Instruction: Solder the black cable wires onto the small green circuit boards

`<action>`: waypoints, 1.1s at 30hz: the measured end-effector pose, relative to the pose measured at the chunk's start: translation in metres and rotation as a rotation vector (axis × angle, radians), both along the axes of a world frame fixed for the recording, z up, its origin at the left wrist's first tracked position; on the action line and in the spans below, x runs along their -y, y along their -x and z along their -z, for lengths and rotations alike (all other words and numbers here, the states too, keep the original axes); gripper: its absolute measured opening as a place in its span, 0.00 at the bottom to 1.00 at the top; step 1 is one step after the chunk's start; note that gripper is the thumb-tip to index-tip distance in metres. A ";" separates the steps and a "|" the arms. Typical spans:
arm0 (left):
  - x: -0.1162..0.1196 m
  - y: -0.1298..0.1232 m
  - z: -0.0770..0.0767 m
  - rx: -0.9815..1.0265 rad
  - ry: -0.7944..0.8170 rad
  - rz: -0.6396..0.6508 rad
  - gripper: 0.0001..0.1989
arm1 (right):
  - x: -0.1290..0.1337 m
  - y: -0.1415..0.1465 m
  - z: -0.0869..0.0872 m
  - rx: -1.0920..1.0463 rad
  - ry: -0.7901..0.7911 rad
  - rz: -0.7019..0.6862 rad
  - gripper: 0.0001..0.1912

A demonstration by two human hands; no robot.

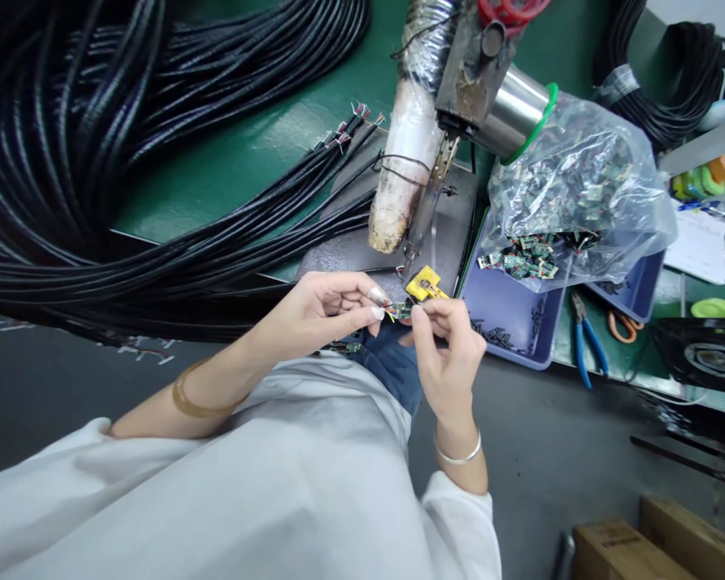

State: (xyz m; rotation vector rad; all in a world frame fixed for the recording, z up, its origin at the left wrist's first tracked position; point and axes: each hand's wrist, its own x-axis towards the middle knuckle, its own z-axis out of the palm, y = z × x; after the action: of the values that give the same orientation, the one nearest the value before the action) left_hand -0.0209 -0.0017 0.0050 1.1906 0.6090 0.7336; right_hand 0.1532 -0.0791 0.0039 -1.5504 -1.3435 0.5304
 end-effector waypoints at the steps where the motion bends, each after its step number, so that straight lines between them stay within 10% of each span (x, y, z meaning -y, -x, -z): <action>1: 0.001 0.000 0.001 -0.010 0.003 -0.004 0.02 | 0.002 0.000 -0.001 0.084 -0.062 0.050 0.03; 12: 0.003 -0.001 0.002 -0.093 0.027 -0.023 0.04 | 0.003 -0.009 -0.003 0.657 -0.186 -0.188 0.19; 22: 0.003 -0.001 0.003 -0.132 -0.026 -0.020 0.05 | 0.004 -0.003 -0.003 0.448 -0.131 -0.031 0.16; 33: 0.005 0.000 0.002 -0.174 -0.062 -0.005 0.07 | 0.000 -0.002 -0.007 0.221 0.057 -0.152 0.15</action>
State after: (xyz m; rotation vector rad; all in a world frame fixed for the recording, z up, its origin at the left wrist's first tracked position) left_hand -0.0206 -0.0062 0.0026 1.3195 0.7388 0.6612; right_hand 0.1555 -0.0794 0.0111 -1.5974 -1.6368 0.5047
